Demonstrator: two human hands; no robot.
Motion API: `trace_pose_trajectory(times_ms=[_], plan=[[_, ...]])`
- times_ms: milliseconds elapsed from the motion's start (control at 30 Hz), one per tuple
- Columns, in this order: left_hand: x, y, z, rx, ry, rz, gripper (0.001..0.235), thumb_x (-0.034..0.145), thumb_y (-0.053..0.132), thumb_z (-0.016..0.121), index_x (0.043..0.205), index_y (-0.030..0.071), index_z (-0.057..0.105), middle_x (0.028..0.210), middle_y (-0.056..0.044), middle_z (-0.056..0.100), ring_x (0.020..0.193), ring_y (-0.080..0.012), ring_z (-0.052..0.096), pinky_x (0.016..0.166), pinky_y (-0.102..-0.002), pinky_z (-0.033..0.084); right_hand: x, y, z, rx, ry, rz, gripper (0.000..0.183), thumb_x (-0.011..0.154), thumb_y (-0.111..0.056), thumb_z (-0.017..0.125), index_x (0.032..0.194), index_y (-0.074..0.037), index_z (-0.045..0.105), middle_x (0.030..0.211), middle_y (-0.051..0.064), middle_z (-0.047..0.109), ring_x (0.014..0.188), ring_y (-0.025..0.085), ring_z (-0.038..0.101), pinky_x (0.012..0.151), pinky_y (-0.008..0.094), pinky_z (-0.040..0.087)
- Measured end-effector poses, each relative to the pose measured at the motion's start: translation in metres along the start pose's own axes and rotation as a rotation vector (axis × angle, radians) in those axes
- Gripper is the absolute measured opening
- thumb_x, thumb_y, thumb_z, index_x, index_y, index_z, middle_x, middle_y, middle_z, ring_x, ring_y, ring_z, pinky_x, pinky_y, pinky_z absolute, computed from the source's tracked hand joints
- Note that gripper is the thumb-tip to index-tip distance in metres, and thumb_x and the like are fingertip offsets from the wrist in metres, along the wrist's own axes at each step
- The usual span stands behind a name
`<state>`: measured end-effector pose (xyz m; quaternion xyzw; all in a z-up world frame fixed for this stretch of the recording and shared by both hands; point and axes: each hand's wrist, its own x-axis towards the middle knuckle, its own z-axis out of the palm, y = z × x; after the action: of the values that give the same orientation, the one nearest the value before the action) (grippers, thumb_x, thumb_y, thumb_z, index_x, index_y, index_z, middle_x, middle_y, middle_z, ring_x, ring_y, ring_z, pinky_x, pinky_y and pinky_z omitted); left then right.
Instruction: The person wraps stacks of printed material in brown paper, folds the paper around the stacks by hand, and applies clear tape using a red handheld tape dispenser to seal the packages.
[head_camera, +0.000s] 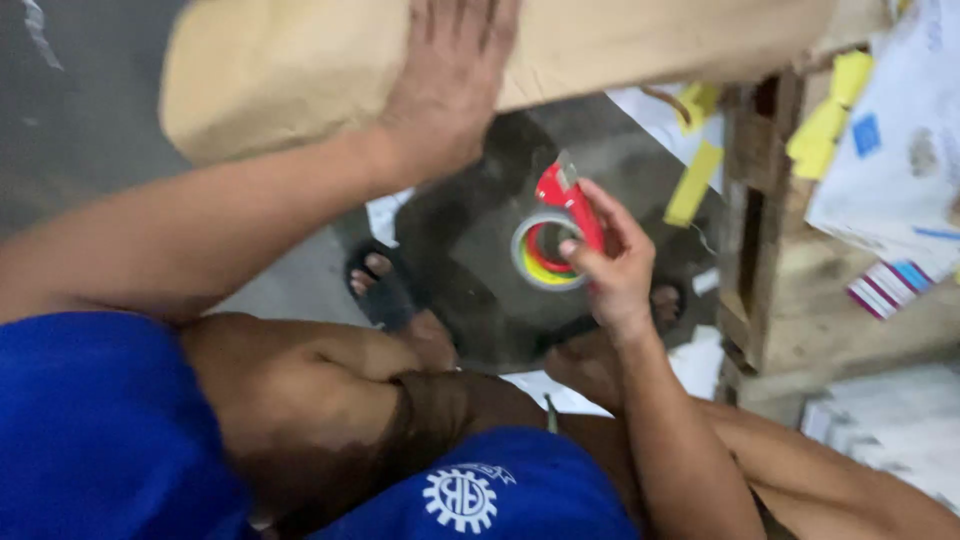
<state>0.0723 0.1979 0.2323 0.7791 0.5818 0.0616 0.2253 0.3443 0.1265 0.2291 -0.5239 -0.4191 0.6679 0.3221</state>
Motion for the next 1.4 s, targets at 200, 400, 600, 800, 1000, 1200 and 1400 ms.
trace_pose_trajectory(times_ms=[200,400,600,800,1000,1200,1400], plan=[[0.01,-0.01,0.021,0.137,0.186,0.103,0.098,0.086,0.01,0.069,0.158,-0.022,0.011,0.167,-0.042,0.008,0.157,-0.0598,0.005,0.127,-0.07,0.007,-0.012,-0.002,-0.049,1.095,-0.224,0.288,0.035,0.098,-0.022,0.065,0.127,-0.003,0.064,0.079,-0.004,0.06,0.068,0.01,0.055,0.07,0.031,0.05],[0.013,-0.015,0.031,0.211,0.267,0.091,0.101,0.086,0.014,0.071,0.16,-0.019,0.012,0.167,-0.039,0.008,0.158,-0.0564,0.005,0.128,-0.067,0.007,0.016,-0.042,-0.031,0.721,-0.184,0.09,0.025,0.104,-0.015,0.07,0.119,0.003,0.06,0.087,0.001,0.061,0.076,0.008,0.06,0.082,0.028,0.052],[0.012,0.001,0.011,0.105,0.098,0.03,0.117,0.071,0.022,0.078,0.158,-0.02,0.012,0.166,-0.038,0.009,0.156,-0.0539,0.006,0.127,-0.063,0.007,0.068,-0.112,0.045,-0.878,-0.024,-0.401,0.06,0.092,-0.017,0.078,0.146,-0.002,0.057,0.126,0.022,0.069,0.117,0.039,0.068,0.104,0.046,0.054],[0.01,0.002,0.004,0.041,-0.025,0.007,0.114,0.076,0.019,0.078,0.161,-0.018,0.012,0.168,-0.035,0.016,0.159,-0.0522,0.011,0.132,-0.062,0.007,0.071,-0.12,0.076,-1.461,-0.059,-0.289,0.063,0.092,-0.03,0.072,0.149,-0.012,0.052,0.105,0.028,0.065,0.096,0.051,0.065,0.084,0.058,0.051],[0.013,-0.003,0.006,0.083,0.155,0.022,0.122,0.067,0.019,0.081,0.159,-0.02,0.011,0.166,-0.039,0.014,0.156,-0.0535,0.008,0.128,-0.063,0.006,0.059,-0.116,0.075,-1.419,-0.033,-0.182,0.078,0.082,-0.027,0.075,0.153,-0.012,0.045,0.101,0.029,0.061,0.08,0.051,0.065,0.07,0.058,0.053],[0.013,0.002,0.002,0.116,0.111,0.027,0.116,0.069,0.015,0.078,0.157,-0.021,0.011,0.165,-0.039,0.015,0.155,-0.055,0.008,0.127,-0.064,0.005,0.03,-0.041,0.049,-1.218,0.11,-0.434,0.082,0.085,-0.013,0.075,0.16,-0.016,0.042,0.102,0.019,0.056,0.082,0.042,0.065,0.073,0.049,0.057],[0.011,-0.01,0.029,0.125,0.184,0.087,0.105,0.077,0.011,0.072,0.158,-0.023,0.014,0.162,-0.041,0.018,0.156,-0.0565,0.01,0.129,-0.064,0.006,0.041,0.067,0.021,-1.083,0.226,-0.551,0.08,0.09,-0.013,0.075,0.162,-0.02,0.041,0.107,0.019,0.054,0.089,0.041,0.062,0.077,0.05,0.056]])
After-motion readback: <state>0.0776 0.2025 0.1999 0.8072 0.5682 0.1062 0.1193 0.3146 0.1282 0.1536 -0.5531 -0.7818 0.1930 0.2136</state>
